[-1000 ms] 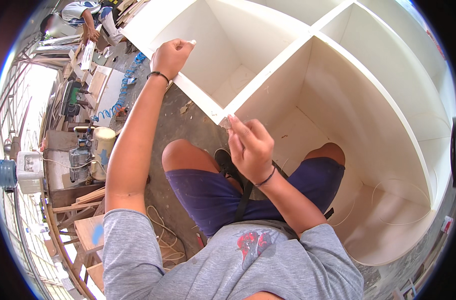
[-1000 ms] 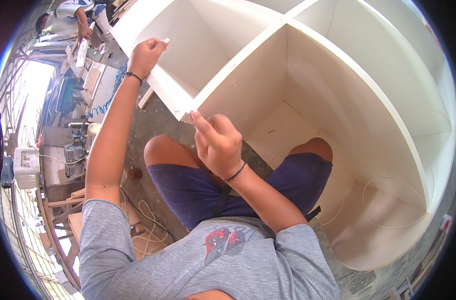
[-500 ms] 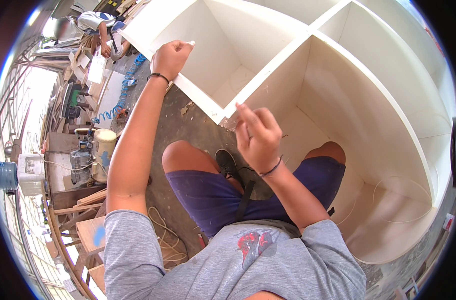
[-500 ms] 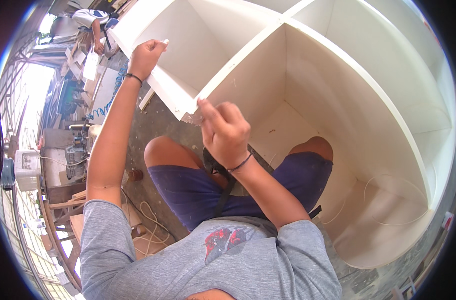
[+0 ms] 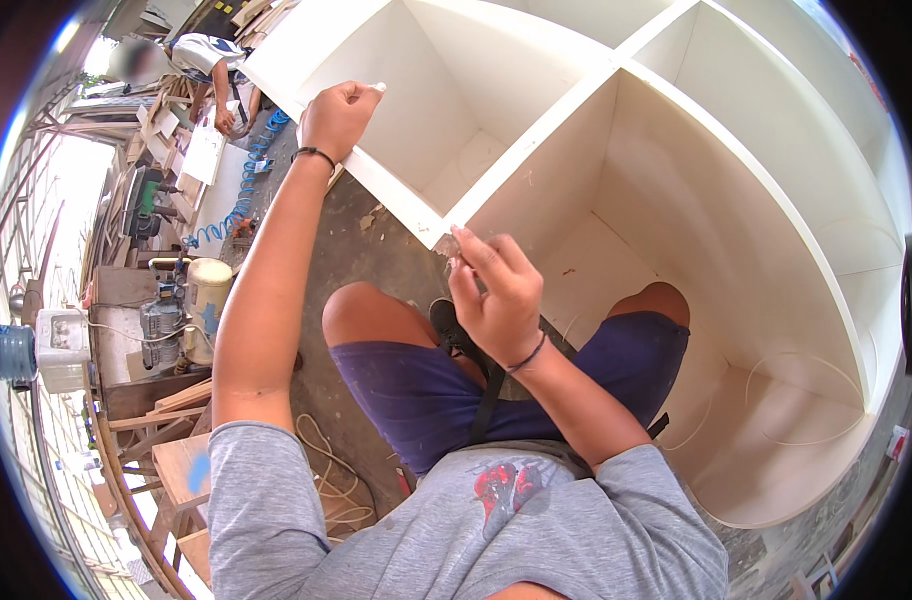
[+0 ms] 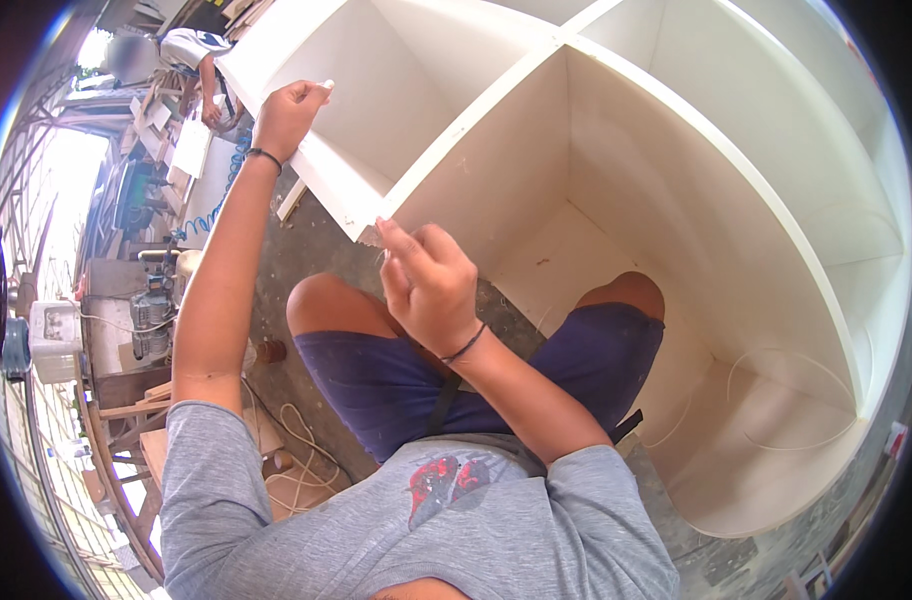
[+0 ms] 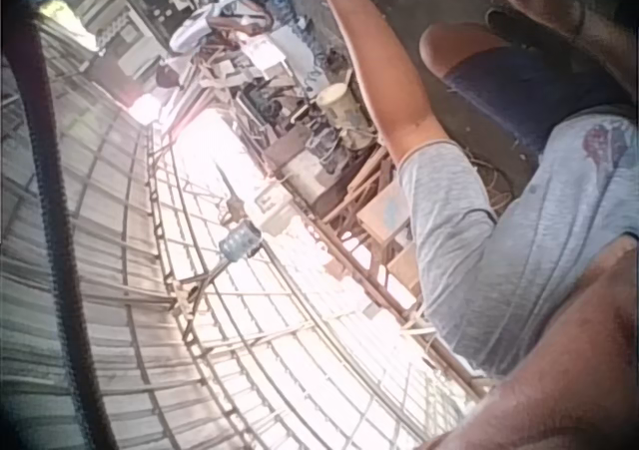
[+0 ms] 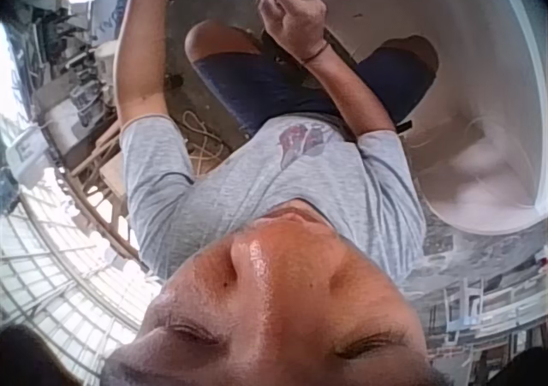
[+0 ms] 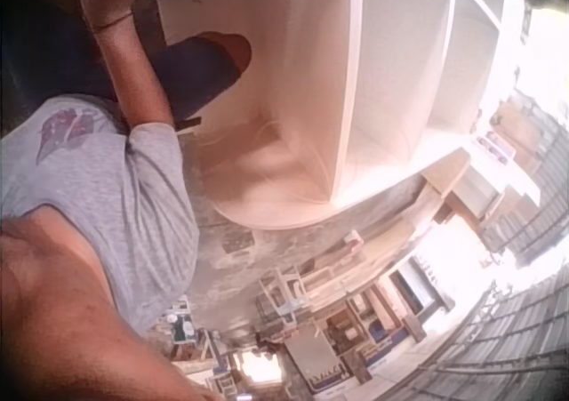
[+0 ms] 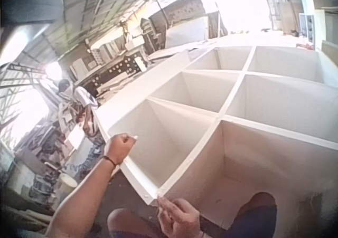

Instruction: The person uses a utility knife to trim excess material from the edges and corners of a white wooden cabinet. They repeatedly scrape and smooth the joints and seams, removing small shavings and debris from the surface.

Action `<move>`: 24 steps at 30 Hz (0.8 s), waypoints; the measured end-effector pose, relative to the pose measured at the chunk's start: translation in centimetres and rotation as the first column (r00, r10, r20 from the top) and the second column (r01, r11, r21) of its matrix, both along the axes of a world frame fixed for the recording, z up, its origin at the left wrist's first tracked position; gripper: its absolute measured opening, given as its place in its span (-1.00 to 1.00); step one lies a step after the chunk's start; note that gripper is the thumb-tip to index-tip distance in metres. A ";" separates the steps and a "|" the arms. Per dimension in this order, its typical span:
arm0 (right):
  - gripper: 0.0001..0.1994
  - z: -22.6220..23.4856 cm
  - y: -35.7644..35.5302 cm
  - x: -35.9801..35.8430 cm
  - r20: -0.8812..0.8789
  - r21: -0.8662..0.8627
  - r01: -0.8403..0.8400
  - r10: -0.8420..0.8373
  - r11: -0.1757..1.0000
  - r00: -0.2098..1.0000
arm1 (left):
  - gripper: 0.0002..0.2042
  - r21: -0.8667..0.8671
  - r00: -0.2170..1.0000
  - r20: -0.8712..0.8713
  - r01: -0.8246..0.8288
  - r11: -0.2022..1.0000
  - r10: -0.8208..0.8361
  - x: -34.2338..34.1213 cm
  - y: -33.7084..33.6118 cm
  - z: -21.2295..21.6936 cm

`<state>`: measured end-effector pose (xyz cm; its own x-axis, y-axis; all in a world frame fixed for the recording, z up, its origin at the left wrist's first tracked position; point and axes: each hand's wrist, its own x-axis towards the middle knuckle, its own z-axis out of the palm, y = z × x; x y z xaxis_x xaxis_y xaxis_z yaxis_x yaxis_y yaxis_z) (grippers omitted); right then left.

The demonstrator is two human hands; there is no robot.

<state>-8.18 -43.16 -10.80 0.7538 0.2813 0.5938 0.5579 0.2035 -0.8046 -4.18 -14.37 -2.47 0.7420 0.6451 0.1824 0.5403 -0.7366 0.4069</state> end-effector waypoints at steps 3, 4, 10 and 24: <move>-0.48 0.1 0.0 1.7 0.023 -0.042 0.041 -0.040 0.998 0.999 | -0.57 0.010 1.000 0.000 0.005 1.000 -0.005 -0.1 0.6 0.1; -0.47 0.1 0.0 2.1 0.059 -0.076 0.085 -0.080 0.993 0.995 | -0.57 0.011 1.000 0.006 0.013 1.000 -0.013 -0.1 0.6 0.1; -0.50 -0.4 -0.1 0.1 0.081 -0.026 0.026 -0.023 0.999 0.996 | -0.57 -0.004 1.000 -0.002 -0.003 1.000 0.003 0.1 0.3 -0.1; -0.59 0.5 -4.5 3.8 -0.181 0.009 0.025 -0.023 1.000 0.983 | -0.63 -0.267 0.984 0.109 0.167 0.949 -0.142 -0.5 -1.1 1.4</move>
